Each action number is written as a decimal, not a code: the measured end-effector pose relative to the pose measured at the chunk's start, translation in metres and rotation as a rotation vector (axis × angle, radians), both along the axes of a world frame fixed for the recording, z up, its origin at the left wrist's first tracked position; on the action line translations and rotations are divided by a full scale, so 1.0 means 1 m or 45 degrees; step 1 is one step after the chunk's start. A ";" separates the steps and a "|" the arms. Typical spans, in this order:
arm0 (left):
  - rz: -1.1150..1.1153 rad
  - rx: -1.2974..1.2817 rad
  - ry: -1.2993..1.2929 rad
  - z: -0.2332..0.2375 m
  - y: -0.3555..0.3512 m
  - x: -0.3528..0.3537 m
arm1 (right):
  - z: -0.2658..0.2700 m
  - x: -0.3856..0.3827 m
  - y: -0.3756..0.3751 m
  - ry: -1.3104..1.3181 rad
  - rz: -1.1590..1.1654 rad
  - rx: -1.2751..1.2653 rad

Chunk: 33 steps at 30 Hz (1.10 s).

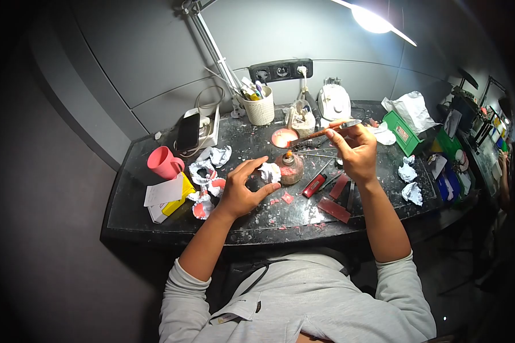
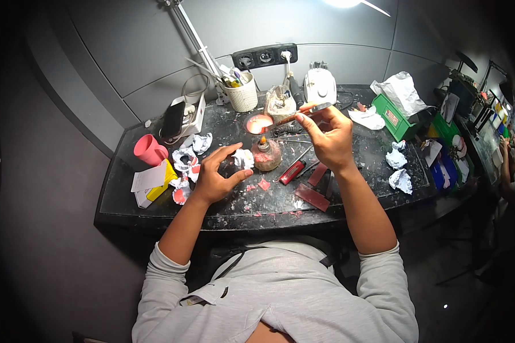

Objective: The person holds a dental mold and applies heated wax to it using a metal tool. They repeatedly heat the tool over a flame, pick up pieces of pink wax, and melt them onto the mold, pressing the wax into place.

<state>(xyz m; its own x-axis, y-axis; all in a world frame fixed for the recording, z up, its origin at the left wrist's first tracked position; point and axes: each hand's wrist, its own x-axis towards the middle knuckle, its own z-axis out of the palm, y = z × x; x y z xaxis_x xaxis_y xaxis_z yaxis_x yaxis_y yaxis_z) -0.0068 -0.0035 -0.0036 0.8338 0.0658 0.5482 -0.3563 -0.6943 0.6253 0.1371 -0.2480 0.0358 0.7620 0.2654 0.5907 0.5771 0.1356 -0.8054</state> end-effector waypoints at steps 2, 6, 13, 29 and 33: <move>0.007 0.015 -0.025 -0.001 0.000 0.001 | 0.000 -0.001 0.000 0.031 -0.006 -0.059; 0.015 0.034 -0.044 -0.002 0.001 0.002 | 0.000 -0.001 0.003 0.002 0.055 0.129; -0.006 0.060 -0.066 -0.002 0.001 0.001 | -0.006 -0.008 0.009 0.050 0.429 0.174; -0.045 0.071 -0.099 -0.001 -0.002 0.001 | -0.010 -0.010 0.015 -0.037 0.321 0.054; -0.048 0.074 -0.121 -0.001 -0.001 0.001 | -0.002 -0.010 0.009 0.068 0.180 0.162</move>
